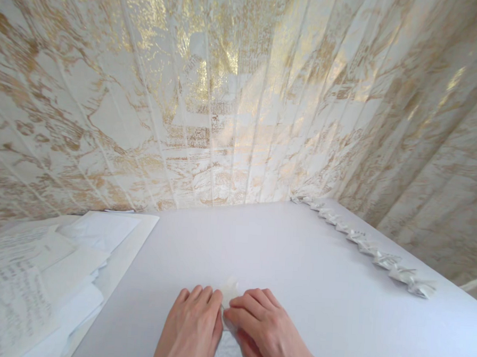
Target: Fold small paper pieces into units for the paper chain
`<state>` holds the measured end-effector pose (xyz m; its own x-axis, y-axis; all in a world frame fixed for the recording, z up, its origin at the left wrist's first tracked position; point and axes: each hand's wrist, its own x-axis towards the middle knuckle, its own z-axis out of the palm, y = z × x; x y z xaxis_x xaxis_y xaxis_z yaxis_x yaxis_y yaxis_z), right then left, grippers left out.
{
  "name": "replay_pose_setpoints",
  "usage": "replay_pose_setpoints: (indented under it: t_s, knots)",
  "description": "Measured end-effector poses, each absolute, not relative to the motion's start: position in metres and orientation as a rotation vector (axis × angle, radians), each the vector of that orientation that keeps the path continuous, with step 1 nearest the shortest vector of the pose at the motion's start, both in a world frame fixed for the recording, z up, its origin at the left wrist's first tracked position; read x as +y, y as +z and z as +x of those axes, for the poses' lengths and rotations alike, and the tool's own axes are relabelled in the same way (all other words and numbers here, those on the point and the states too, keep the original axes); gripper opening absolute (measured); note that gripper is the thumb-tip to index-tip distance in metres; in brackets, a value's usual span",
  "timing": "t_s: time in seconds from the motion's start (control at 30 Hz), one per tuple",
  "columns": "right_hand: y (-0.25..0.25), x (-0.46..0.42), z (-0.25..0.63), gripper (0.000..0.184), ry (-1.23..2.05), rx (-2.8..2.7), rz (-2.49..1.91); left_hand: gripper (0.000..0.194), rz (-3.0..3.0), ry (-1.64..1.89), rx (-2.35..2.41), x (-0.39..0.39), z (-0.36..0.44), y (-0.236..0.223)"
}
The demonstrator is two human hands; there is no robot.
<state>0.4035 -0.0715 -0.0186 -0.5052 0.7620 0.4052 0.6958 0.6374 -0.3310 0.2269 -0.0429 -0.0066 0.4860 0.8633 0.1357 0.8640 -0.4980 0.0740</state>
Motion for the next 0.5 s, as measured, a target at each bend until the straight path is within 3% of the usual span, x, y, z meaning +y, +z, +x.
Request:
replay_pose_setpoints:
  t_s: [0.2, 0.5]
  knots:
    - [-0.03, -0.075, 0.41, 0.018, -0.294, -2.372, -1.001, 0.025, -2.756, -0.341, -1.556, -0.042, 0.221, -0.009]
    - [-0.027, -0.072, 0.408, 0.026, -0.382, -2.315, -0.976, 0.011, -2.737, -0.597, -1.532, -0.034, 0.192, -0.024]
